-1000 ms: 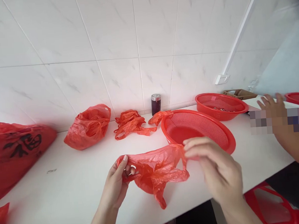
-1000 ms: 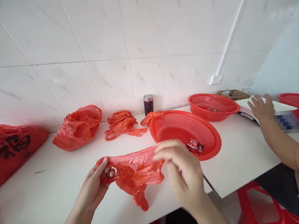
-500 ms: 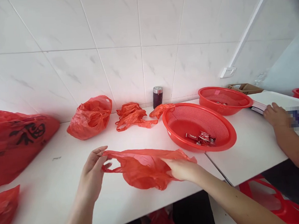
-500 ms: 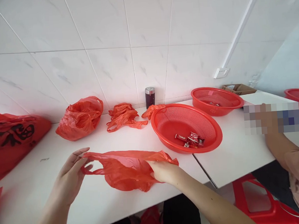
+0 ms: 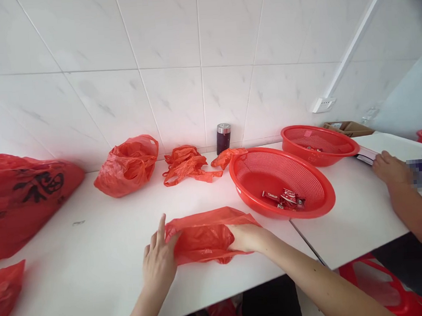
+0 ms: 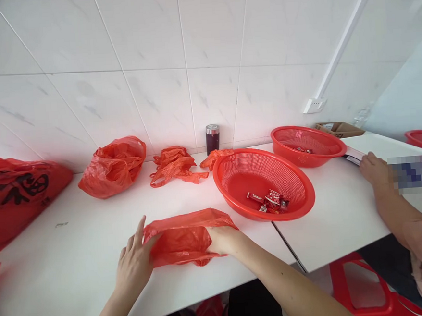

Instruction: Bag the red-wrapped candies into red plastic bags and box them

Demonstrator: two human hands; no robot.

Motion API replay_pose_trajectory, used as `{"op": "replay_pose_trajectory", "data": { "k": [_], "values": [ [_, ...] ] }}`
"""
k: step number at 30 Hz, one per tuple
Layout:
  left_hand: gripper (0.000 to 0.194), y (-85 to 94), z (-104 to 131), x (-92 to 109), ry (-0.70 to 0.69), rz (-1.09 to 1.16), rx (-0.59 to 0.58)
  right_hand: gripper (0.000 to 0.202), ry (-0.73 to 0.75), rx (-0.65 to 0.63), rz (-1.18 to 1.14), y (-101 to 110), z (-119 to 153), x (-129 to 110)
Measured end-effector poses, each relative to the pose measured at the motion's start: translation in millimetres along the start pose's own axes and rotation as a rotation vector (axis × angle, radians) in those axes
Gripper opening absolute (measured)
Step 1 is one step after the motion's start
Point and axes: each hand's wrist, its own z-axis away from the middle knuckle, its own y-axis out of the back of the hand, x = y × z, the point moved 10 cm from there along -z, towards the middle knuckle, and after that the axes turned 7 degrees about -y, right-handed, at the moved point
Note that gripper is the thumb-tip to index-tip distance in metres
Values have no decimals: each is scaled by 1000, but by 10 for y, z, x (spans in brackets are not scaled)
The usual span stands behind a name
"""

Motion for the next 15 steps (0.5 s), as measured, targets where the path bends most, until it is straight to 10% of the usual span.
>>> {"op": "replay_pose_trajectory", "data": {
  "k": [5,10,15],
  "values": [
    [58,108,176,-328,17,133,23,19,-47,-86,66,108,-102,46],
    [35,440,220,-299,77,214,284,70,-78,-102,378,-13,-96,108],
    [72,-53,216,-239,334,640,15,67,-8,-29,507,-176,-64,-23]
  ]
}}
